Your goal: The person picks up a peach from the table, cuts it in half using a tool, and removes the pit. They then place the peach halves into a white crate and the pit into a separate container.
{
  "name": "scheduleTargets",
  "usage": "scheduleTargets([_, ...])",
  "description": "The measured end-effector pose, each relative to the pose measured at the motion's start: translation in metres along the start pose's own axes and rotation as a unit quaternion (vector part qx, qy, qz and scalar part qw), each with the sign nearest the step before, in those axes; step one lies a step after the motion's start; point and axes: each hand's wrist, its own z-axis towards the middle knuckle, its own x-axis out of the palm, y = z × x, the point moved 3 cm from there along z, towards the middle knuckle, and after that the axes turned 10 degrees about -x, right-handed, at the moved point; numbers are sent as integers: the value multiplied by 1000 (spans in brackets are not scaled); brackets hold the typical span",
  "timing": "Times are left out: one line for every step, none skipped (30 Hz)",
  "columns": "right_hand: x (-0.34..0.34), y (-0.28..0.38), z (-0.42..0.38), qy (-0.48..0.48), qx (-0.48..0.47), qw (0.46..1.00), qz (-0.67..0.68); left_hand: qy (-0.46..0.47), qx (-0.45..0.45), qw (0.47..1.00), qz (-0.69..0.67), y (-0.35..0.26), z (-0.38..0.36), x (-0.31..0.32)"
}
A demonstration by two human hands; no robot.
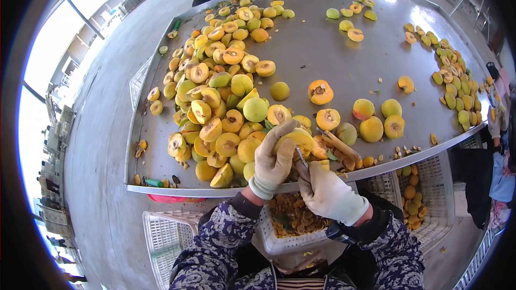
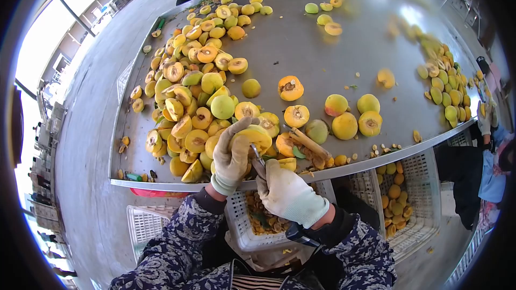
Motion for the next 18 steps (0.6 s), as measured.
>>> scheduleTargets([-2,1,0,9,-6,1000,24,-6,1,1000,-1,-2,0,-2])
scheduleTargets([-4,3,0,14,-10,999,47,8,64,994,88,-8,1,-3])
scheduleTargets([-8,4,2,16,-13,999,45,20,127,976,176,-13,4,-3])
scheduleTargets([-10,6,2,31,-5,996,82,42,142,972,181,-25,6,-4])
scheduleTargets([-11,8,1,45,5,992,121,40,140,973,182,-28,5,-8])
scheduleTargets([-14,10,0,47,3,992,120,76,103,980,151,-28,6,-10])
scheduleTargets([-17,11,1,52,-8,993,106,111,66,984,119,-29,6,-10])
scheduleTargets([-16,14,0,55,-16,994,97,124,-108,986,-30,-23,0,-7])
scheduleTargets([-12,14,-1,57,-18,993,97,121,-107,986,-30,-21,0,-5])
scheduleTargets([-9,12,-4,41,-14,996,73,112,-104,987,-51,-18,1,-3])
scheduleTargets([-6,11,-5,22,-8,998,50,107,-102,987,-71,-17,1,-2])
scheduleTargets([-4,11,-5,23,-9,998,49,106,-101,987,-71,-17,0,2])
scheduleTargets([-3,10,-3,25,-7,1000,16,71,-96,991,-66,-17,-1,5])
scheduleTargets([-3,10,-3,26,-3,999,-17,37,-91,993,-60,-17,-1,5])
scheduleTargets([-5,11,-3,25,-4,999,-19,38,-90,993,-61,-20,0,6])
scheduleTargets([-7,12,-1,19,-9,1000,6,44,-96,991,-77,-24,1,7])
scheduleTargets([-9,12,0,15,-15,999,32,47,-103,989,-94,-25,2,7])
scheduleTargets([-8,13,0,15,-16,999,32,47,-102,989,-94,-21,1,8])
